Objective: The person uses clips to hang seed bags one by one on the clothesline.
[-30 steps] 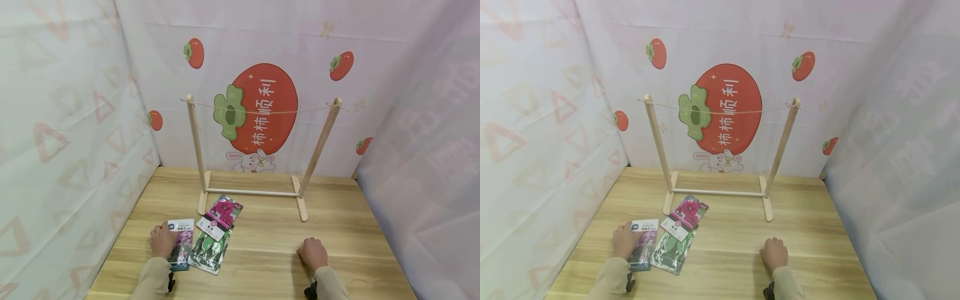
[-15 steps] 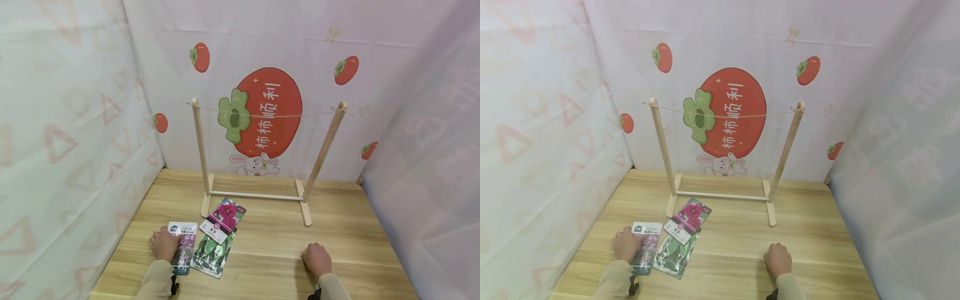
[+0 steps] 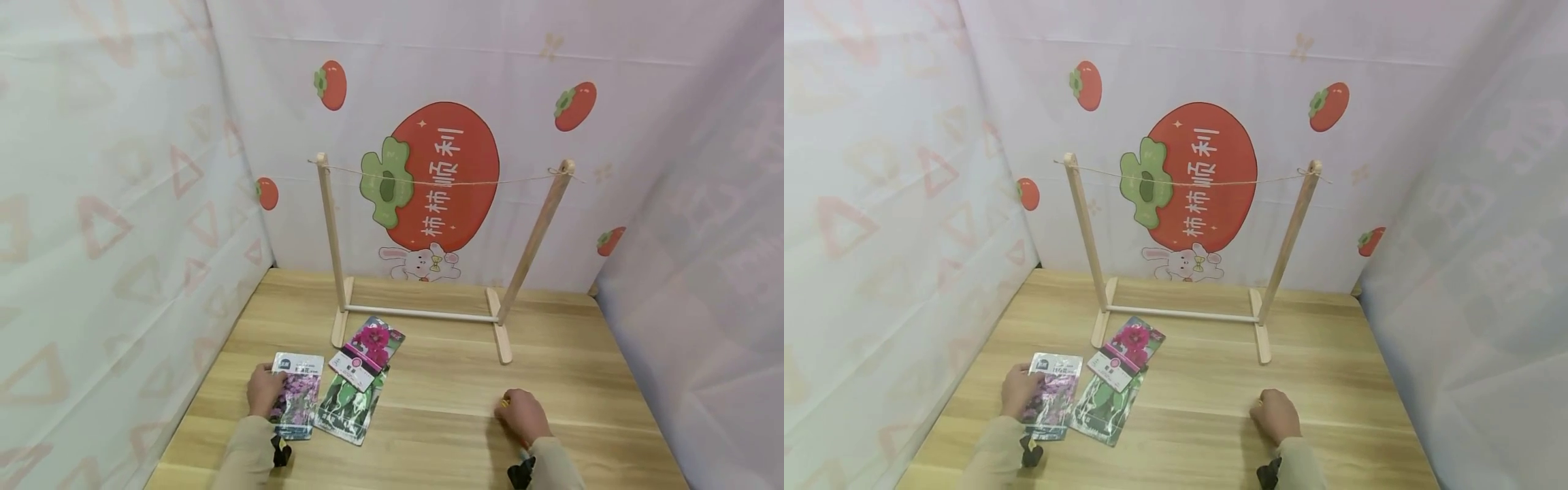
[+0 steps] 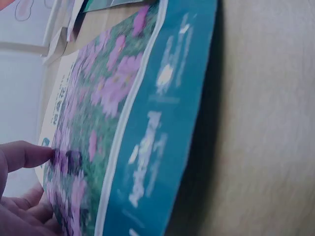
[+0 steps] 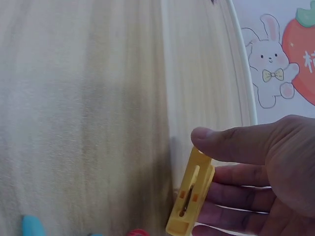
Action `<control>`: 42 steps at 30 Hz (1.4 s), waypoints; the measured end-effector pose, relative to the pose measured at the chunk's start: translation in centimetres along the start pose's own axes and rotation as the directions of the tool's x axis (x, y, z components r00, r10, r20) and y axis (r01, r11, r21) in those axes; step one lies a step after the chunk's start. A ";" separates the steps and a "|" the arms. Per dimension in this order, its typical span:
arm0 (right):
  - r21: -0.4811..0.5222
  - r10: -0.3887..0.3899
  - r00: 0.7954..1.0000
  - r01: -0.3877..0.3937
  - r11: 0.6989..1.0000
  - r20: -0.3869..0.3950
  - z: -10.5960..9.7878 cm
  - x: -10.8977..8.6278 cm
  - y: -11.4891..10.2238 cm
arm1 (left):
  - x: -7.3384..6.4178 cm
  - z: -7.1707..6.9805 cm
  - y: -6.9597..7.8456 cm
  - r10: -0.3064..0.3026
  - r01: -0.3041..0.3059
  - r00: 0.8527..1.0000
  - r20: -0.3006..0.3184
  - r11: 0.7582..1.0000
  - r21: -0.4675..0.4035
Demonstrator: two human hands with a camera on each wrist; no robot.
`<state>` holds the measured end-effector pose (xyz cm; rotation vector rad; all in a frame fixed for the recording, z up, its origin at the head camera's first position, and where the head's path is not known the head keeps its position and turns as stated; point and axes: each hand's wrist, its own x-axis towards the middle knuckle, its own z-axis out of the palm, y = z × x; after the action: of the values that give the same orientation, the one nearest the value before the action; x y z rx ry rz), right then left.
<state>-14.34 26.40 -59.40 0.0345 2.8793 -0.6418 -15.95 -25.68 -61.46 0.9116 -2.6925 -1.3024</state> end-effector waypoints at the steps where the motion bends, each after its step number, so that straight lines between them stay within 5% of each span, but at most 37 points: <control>1: 0.017 0.007 1.000 -0.007 1.000 0.012 -0.1 0.0 0.1 | 0.1 -0.1 0.0 -0.009 0.010 1.000 0.023 1.000 -0.020; 5: 0.053 0.012 0.999 -0.014 0.999 0.044 -0.5 0.1 0.3 | 0.2 -0.7 -0.2 -0.020 0.032 0.994 0.106 0.994 -0.108; 10: 0.051 -0.001 0.999 -0.002 0.999 0.053 -0.7 0.3 0.4 | 0.3 -1.4 -0.5 -0.023 0.053 0.990 0.138 0.974 -0.221; 22: 0.051 -0.014 0.998 0.011 0.999 0.056 -1.0 0.1 0.1 | 0.5 -2.2 -1.2 -0.098 0.151 0.978 0.185 0.943 -0.298; 40: 0.232 0.006 1.000 -0.003 0.973 -0.013 -1.9 0.7 -0.3 | 0.4 -3.3 1.0 -0.114 0.171 0.981 0.160 0.897 -0.409; 42: 0.267 0.012 0.999 -0.003 0.964 -0.030 -2.1 0.7 -0.5 | 0.4 -3.4 1.0 -0.109 0.156 0.984 0.139 0.906 -0.394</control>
<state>-15.38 26.83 -57.48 0.0943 2.7980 -1.0320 -15.93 -27.85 -58.56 1.0031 -2.3208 -1.8988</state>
